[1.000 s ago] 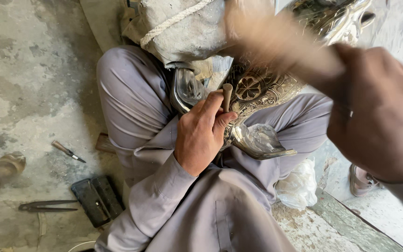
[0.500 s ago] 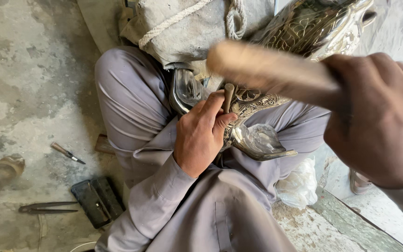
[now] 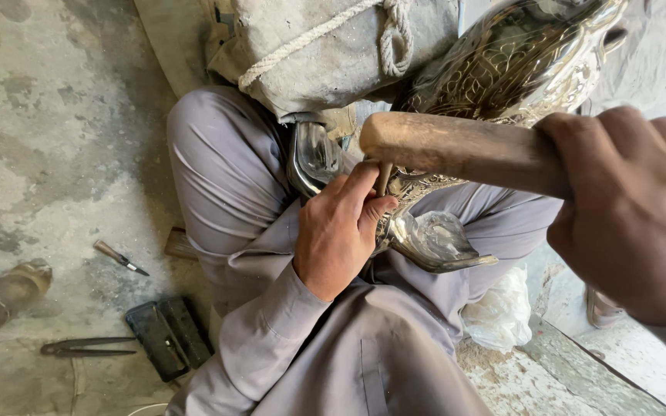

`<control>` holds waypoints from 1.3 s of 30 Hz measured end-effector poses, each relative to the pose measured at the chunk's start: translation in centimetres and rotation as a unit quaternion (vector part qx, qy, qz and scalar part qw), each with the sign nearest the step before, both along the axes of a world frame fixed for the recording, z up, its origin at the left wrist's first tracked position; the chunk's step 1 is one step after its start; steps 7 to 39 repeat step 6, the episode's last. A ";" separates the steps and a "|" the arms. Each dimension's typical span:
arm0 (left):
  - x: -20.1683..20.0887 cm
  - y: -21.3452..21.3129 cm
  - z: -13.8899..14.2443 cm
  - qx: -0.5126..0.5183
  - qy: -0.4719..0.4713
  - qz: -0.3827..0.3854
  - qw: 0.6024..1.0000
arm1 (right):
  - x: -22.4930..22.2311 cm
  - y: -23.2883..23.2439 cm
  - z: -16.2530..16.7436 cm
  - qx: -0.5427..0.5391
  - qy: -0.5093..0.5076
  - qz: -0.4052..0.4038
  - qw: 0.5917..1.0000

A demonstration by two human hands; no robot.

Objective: The person sits on the floor with an ornate metal animal-shaped vessel on their lap, holding a punch against its decorated surface and striking it with a wooden mallet to work the metal. They occasionally set the mallet aside to file or sand the surface before resuming hammering.

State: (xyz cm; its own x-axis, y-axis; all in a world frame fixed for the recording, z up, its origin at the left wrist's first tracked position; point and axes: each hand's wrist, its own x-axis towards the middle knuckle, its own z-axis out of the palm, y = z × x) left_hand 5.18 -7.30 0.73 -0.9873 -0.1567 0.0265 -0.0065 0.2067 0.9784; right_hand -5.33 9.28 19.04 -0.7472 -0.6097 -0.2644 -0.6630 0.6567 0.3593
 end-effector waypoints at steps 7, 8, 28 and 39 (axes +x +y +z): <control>1.5 0.9 -5.9 0.008 -0.002 0.004 1.000 | -0.9 1.0 -0.1 0.011 -0.027 0.035 0.999; 1.5 0.9 -5.9 0.008 -0.002 0.004 1.000 | -0.9 1.0 -0.1 0.011 -0.027 0.035 0.999; 1.5 0.9 -5.9 0.008 -0.002 0.004 1.000 | -0.9 1.0 -0.1 0.011 -0.027 0.035 0.999; 1.5 0.9 -5.9 0.008 -0.002 0.004 1.000 | -0.9 1.0 -0.1 0.011 -0.027 0.035 0.999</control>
